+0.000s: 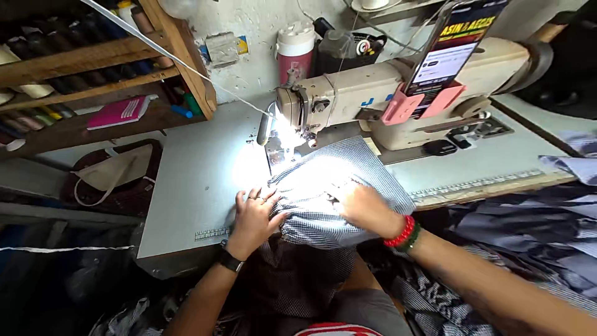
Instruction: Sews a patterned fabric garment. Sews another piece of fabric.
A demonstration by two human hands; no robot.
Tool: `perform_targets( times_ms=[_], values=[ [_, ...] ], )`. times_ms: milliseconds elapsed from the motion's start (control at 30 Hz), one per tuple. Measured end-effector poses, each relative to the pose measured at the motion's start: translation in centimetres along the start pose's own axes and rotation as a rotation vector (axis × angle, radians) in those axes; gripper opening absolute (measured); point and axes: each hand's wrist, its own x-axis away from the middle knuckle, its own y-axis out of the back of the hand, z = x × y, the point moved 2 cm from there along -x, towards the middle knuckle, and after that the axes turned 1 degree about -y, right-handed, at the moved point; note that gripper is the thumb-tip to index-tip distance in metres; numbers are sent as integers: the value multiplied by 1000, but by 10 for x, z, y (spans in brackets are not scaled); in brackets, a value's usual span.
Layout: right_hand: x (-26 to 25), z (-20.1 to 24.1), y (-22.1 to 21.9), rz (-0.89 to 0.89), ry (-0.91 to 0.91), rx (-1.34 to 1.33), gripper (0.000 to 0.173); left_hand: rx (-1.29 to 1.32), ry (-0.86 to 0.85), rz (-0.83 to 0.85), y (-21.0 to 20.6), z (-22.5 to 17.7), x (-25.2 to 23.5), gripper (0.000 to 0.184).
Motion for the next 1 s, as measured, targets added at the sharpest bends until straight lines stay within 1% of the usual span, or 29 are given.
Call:
perform_targets(
  times_ms=[67, 100, 167, 200, 267, 333, 400, 467, 533, 600, 667, 833, 867, 933, 967, 1000],
  values=[
    [3, 16, 10, -39, 60, 25, 25, 5, -16, 19, 4, 10, 4, 50],
    [-2, 22, 14, -74, 65, -10, 23, 8, -29, 40, 6, 14, 5, 51],
    [-18, 25, 14, -141, 41, -85, 19, -9, -44, 90, 9, 19, 5, 58],
    [-26, 23, 10, -125, 8, -116, 20, -22, -40, 133, 10, 21, 3, 64],
    [-33, 13, -1, -24, -58, -155, 26, -35, -29, 226, 12, 24, -2, 73],
    [-30, 4, -9, -29, -53, -141, 22, -15, -42, 266, 11, 27, -8, 75],
    [-24, -3, -8, -41, -54, -123, 20, 41, -41, 275, 9, 31, -14, 70],
    [-21, -8, -4, 7, -93, -132, 24, 60, -43, 230, 9, 33, -18, 61],
    [-23, -10, -1, 23, -100, -114, 26, 28, -44, 188, 9, 33, -21, 56],
    [-32, -14, 0, 37, -103, -87, 26, -2, -42, 173, 9, 36, -28, 56],
    [-46, -21, 0, 56, -106, -72, 29, -28, -33, 211, 11, 42, -41, 60],
    [-72, -33, 1, 182, -181, -38, 46, -85, -10, 267, 12, 51, -68, 68],
    [-77, -37, 2, 183, -196, -40, 49, -83, -4, 270, 12, 54, -72, 68],
    [-82, -39, -1, 119, -210, -54, 48, -83, -22, 266, 11, 57, -75, 64],
    [-77, -34, 0, 91, -240, -78, 48, -96, -58, 261, 9, 55, -73, 60],
    [-67, -26, 6, 77, -284, -131, 54, -119, -93, 268, 9, 51, -72, 55]
  ],
)
